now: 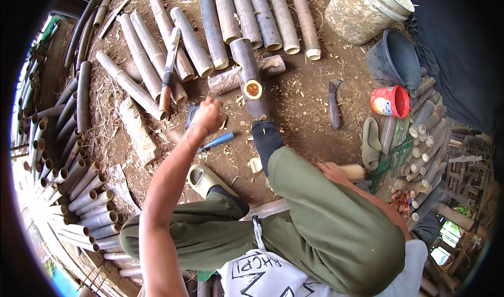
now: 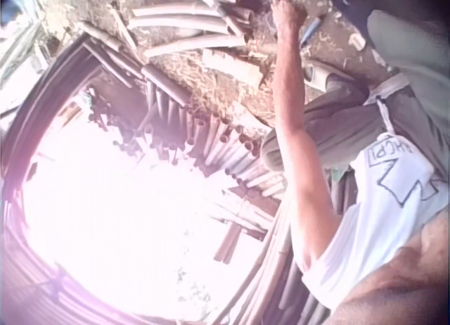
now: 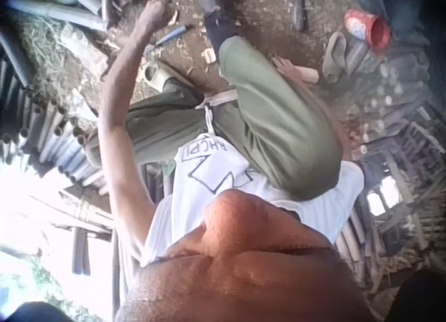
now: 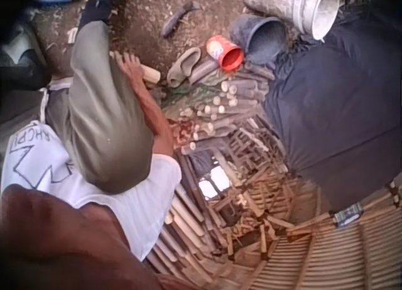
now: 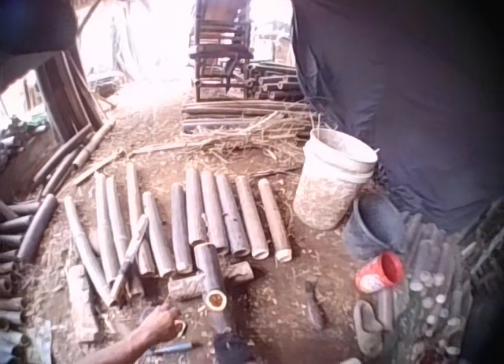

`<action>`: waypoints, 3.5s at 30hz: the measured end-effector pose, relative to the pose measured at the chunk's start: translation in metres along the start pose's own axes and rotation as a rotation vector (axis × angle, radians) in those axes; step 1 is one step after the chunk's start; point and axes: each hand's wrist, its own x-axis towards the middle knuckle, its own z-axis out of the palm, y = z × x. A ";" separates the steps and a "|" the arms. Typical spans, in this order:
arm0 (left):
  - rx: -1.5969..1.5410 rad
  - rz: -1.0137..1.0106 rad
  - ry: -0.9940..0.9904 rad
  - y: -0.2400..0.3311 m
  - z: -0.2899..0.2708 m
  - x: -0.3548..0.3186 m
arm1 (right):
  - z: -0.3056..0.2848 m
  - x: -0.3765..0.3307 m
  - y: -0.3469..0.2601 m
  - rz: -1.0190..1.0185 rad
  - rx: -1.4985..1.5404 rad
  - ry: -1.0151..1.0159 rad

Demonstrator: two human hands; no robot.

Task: The person measures, cuts, and carves bamboo segments using a measuring tape, saw, and carving tool.

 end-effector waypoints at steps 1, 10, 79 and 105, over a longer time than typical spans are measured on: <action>0.002 0.020 -0.050 0.012 0.005 -0.006 | 0.015 0.022 0.001 -0.060 0.108 0.116; 0.007 0.079 -0.465 -0.014 0.025 -0.019 | -0.026 0.150 0.117 1.271 0.174 0.323; -1.893 -0.605 -0.320 0.103 -0.009 0.053 | -0.214 0.331 0.055 0.231 0.401 -0.543; -0.858 -0.427 -0.046 0.017 -0.004 -0.049 | -0.148 0.357 -0.028 0.909 1.813 -0.323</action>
